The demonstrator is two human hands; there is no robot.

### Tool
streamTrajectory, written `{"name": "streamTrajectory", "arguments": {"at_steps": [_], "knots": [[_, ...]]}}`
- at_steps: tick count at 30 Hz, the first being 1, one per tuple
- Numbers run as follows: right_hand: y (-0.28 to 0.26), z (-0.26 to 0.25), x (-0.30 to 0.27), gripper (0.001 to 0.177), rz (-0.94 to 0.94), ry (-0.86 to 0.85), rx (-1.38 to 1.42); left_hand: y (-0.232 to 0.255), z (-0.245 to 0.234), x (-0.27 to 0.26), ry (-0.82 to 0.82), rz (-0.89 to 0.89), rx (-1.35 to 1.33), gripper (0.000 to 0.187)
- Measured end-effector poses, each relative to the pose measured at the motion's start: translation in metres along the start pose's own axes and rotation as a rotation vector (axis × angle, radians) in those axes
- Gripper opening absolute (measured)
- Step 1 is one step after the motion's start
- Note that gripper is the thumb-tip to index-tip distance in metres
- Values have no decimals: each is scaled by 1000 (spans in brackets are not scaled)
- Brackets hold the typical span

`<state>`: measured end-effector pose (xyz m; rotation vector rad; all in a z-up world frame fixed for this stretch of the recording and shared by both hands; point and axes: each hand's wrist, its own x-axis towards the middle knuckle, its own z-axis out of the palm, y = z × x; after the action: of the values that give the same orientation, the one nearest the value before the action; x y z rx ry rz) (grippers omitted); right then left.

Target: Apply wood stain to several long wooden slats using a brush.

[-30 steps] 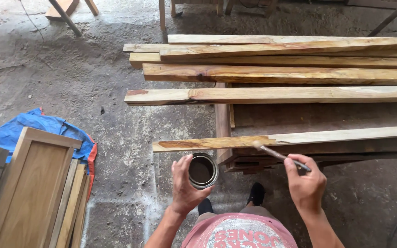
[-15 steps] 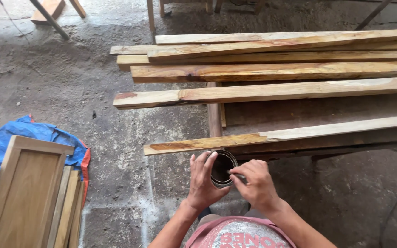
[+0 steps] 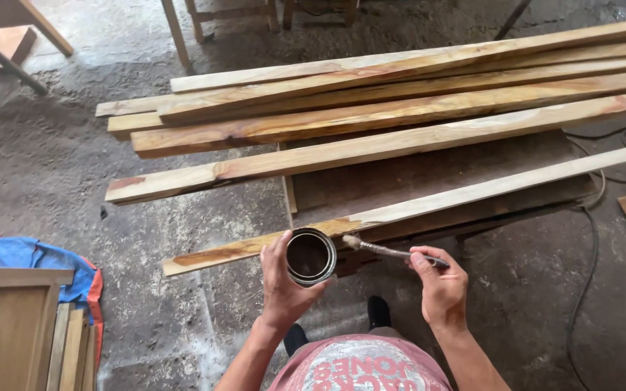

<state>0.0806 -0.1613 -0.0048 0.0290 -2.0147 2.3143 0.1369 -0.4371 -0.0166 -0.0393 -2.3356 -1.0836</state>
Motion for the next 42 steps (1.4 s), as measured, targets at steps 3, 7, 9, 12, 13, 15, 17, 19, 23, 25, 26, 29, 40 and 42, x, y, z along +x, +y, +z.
{"name": "streamTrajectory", "arguments": {"at_steps": [3, 7, 9, 12, 13, 15, 17, 19, 23, 25, 26, 29, 40, 42], "knots": [[9, -20, 22, 18, -13, 108, 16, 1, 2, 0, 0, -80, -39, 113], [28, -41, 52, 24, 88, 223, -528, -3, 1, -5, -14, -80, -65, 113], [51, -57, 66, 20, -141, 256, -684, -2, -3, -11, 5, -121, 32, 116], [74, -65, 71, 15, -435, 256, -854, -7, -10, -22, 25, -167, 75, 117], [78, -56, 66, 15, -433, 253, -851, -7, -12, -25, 26, -169, 80, 117], [85, -38, 53, 13, -452, 54, -866, -7, -17, -32, 39, -243, 110, 117], [78, -4, 41, 14, -509, -48, -820, -9, -17, -37, 35, -280, 103, 117], [78, 15, 35, 16, -564, -151, -773, -9, -17, -41, 32, -318, 95, 118], [90, -5, 55, 11, -483, -118, -816, -9, -21, -43, 95, -335, 91, 115], [95, -42, 79, 10, -406, -18, -876, -10, -20, -43, 106, -309, 121, 115], [98, -64, 92, 11, -414, 98, -953, -10, -21, -43, 109, -327, 103, 115], [103, -116, 122, 12, -456, 306, -1076, -9, -23, -43, 107, -331, 100, 114], [88, 40, 45, 11, -609, -156, -769, -4, -20, -30, 42, -332, 109, 116], [79, 50, 41, 13, -630, -266, -708, -5, -18, -25, 49, -279, 99, 115]]}}
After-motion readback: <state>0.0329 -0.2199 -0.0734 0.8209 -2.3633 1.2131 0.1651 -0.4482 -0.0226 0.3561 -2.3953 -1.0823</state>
